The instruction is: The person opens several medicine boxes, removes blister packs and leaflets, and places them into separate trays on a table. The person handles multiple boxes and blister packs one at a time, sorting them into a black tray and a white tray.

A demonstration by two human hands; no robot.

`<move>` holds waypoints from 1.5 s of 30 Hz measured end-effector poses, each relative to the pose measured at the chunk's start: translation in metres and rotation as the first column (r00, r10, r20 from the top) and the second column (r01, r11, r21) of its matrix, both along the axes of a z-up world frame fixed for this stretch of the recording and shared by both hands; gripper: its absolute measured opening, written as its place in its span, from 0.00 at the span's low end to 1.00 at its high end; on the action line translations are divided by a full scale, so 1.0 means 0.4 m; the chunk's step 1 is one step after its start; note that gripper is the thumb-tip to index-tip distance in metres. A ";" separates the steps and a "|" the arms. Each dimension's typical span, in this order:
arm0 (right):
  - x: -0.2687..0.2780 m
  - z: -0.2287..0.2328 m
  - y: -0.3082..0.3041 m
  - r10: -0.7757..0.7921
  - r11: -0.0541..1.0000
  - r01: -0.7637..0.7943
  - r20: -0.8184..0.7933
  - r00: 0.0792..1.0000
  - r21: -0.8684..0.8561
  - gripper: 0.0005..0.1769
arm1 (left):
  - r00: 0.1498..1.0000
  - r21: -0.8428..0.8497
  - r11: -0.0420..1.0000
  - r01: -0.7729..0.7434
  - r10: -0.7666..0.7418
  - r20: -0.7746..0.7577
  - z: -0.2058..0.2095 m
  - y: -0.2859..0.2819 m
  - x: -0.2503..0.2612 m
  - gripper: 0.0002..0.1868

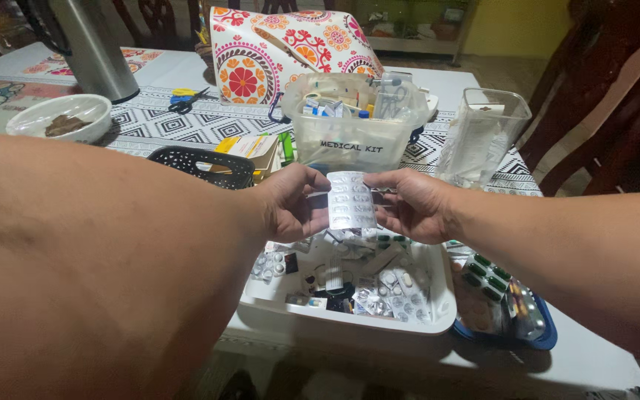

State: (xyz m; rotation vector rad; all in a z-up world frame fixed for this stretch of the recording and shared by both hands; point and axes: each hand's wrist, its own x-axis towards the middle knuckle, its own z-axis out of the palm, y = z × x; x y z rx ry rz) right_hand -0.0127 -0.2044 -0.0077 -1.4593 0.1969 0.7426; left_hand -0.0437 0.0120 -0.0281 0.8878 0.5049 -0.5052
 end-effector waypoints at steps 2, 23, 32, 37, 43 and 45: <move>0.014 0.007 0.009 0.051 0.997 -0.048 -0.056 0.997 0.063 0.18 | 0.999 0.020 0.999 -0.036 0.036 0.022 -0.031 0.013 0.027 0.05; 0.036 -0.095 0.370 0.230 0.968 -0.193 0.248 0.941 -0.162 0.22 | 0.963 0.350 0.916 -0.198 0.248 -0.105 -0.017 0.419 -0.039 0.16; -0.004 -0.171 0.206 0.386 0.640 0.117 0.450 0.805 -0.760 0.16 | 0.973 0.935 0.274 -0.223 0.128 0.194 0.045 0.401 -0.035 0.16; -0.077 -0.152 0.315 0.726 0.581 -0.127 0.441 0.528 -0.804 0.18 | 0.940 0.936 0.214 -0.280 -0.139 0.313 0.037 0.336 0.027 0.15; -0.113 -0.135 0.276 0.770 0.356 0.093 0.348 0.535 -0.930 0.11 | 0.900 0.918 0.303 -0.256 -0.272 0.340 0.021 0.266 0.080 0.14; -0.130 -0.111 0.253 0.698 0.315 0.145 0.332 0.634 -0.938 0.11 | 0.872 0.931 0.234 -0.280 -0.343 0.348 0.013 0.251 0.092 0.13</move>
